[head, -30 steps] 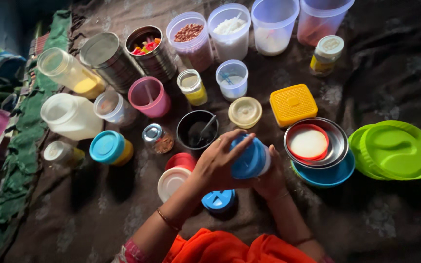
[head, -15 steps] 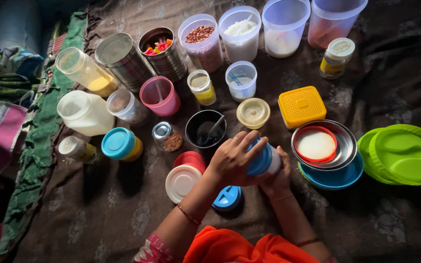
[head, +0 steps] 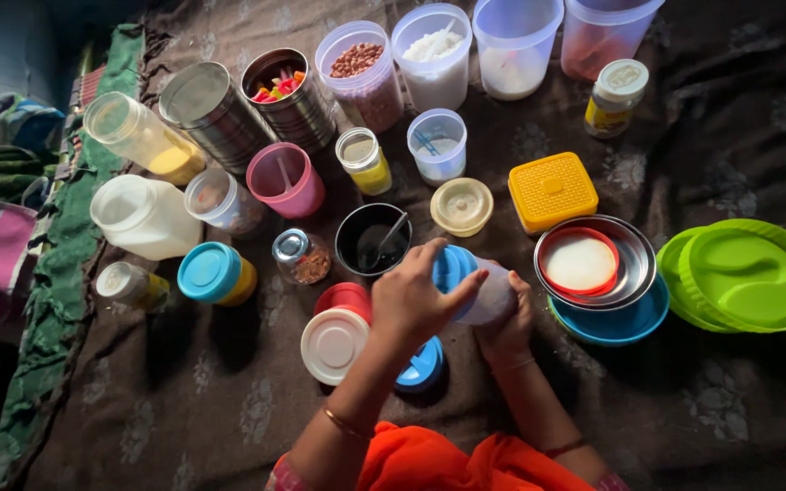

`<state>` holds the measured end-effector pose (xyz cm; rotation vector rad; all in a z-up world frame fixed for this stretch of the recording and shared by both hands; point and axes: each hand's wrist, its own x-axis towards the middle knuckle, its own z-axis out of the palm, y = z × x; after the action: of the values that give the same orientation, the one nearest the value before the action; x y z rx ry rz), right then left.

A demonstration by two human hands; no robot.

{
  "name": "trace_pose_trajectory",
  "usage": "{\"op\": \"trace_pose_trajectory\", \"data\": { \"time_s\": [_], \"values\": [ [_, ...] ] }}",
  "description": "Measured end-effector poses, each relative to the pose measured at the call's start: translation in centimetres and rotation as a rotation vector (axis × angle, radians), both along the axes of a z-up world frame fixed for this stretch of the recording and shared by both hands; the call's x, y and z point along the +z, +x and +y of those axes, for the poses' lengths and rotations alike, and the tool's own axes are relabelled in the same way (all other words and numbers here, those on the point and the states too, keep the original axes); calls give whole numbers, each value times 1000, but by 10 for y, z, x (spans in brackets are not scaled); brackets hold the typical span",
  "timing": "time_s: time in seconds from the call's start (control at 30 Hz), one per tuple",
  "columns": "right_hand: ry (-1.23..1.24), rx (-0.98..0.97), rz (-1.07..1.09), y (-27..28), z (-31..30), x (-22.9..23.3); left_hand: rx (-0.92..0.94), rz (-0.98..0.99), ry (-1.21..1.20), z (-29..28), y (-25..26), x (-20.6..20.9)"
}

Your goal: The person opens and closes various plastic and metal containers on a cloth-covered floor, then wipes several lids with an orange cloth. They handle multiple containers one at a time, removing and replacing lids, and cleaning the lid surfaces.

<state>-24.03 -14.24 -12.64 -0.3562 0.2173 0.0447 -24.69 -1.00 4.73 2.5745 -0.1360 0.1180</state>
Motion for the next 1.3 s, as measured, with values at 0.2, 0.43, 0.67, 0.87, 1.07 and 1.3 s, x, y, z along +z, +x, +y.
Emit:
{"op": "trace_pose_trajectory", "data": {
  "time_s": [0.2,0.43,0.67,0.87,1.07,1.3],
  "values": [
    [53,54,38,2,-7,9,-637,-197,-143,35,9,14],
    [61,136,58,0,-8,20,-589,-11,-67,45,7,24],
    [60,142,40,0,-9,21,-468,-3,-1,36,2,37],
    [60,142,2,-1,-9,24,-302,47,160,24,-1,47],
    [16,136,-18,0,-8,25,-195,50,225,22,-5,46],
    [54,197,61,0,-11,20,-595,-194,59,31,-1,35]
  ]
}}
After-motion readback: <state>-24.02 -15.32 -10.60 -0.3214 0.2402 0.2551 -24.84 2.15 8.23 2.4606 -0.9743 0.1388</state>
